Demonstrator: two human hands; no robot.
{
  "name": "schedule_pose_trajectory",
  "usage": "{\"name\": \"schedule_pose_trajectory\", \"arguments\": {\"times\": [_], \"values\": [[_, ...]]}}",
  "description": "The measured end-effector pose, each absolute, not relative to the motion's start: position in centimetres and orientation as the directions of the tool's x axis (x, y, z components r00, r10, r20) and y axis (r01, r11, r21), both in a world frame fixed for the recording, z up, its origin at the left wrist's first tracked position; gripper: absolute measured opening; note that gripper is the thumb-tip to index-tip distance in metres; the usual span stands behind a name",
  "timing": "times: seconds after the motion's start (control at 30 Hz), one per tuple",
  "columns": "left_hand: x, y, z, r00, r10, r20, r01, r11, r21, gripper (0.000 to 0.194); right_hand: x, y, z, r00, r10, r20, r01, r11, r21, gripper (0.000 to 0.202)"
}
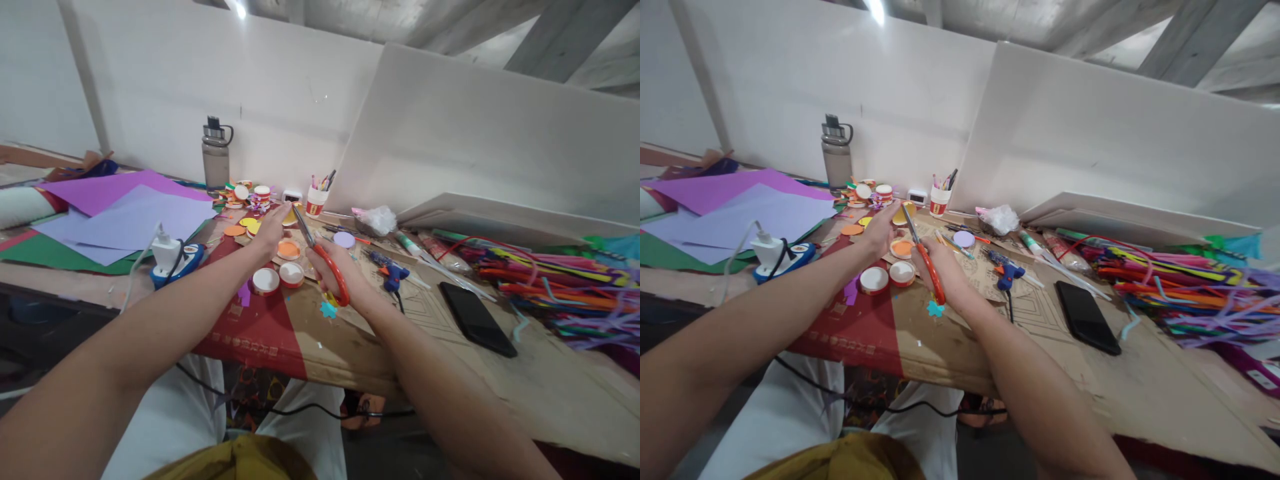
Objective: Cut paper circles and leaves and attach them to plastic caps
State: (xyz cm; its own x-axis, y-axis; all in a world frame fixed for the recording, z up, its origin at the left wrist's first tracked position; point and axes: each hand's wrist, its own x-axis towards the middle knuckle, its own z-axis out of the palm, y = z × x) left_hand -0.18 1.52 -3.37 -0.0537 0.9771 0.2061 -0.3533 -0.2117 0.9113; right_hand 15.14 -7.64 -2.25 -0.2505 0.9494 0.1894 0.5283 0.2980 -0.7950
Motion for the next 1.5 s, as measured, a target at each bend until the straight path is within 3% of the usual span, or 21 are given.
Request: {"name": "schedule_pose_trajectory", "arguments": {"times": [0.1,0.27,0.5,0.77,1.03,1.5], "values": [[-0.5,1.7,-3.6,-0.044,0.967,0.252,-0.331,-0.252,0.909,0.034,15.3,-7.4,-2.2,-0.272,0.951,0.146,0.497,0.269,-0.825,0.027],[-0.7,1.9,-3.5,-0.082,0.954,0.289,-0.309,-0.300,0.903,0.033,15.4,-7.3,-2.3,-0.331,0.923,0.196,0.474,0.343,-0.811,0.029],[-1.3,1.8,-2.4,-0.203,0.951,0.232,-0.320,-0.288,0.902,0.038,16.3,-6.9,-1.5,-0.332,0.893,0.303,0.632,0.449,-0.632,0.033],[-1.7,1.1,-1.6,-0.153,0.961,0.231,-0.339,-0.270,0.901,0.036,18.2,-5.2,-1.9,-0.239,0.883,0.404,0.839,0.397,-0.372,0.035],[-1.9,1.2,-1.5,-0.111,0.956,0.270,-0.329,-0.292,0.898,0.022,18.1,-5.2,-1.9,-0.270,0.857,0.439,0.844,0.430,-0.321,0.038],[-2.0,0.9,-1.2,-0.098,0.973,0.211,-0.410,-0.233,0.882,0.019,18.1,-5.4,-1.7,-0.270,0.875,0.401,0.898,0.379,-0.222,0.042]]}}
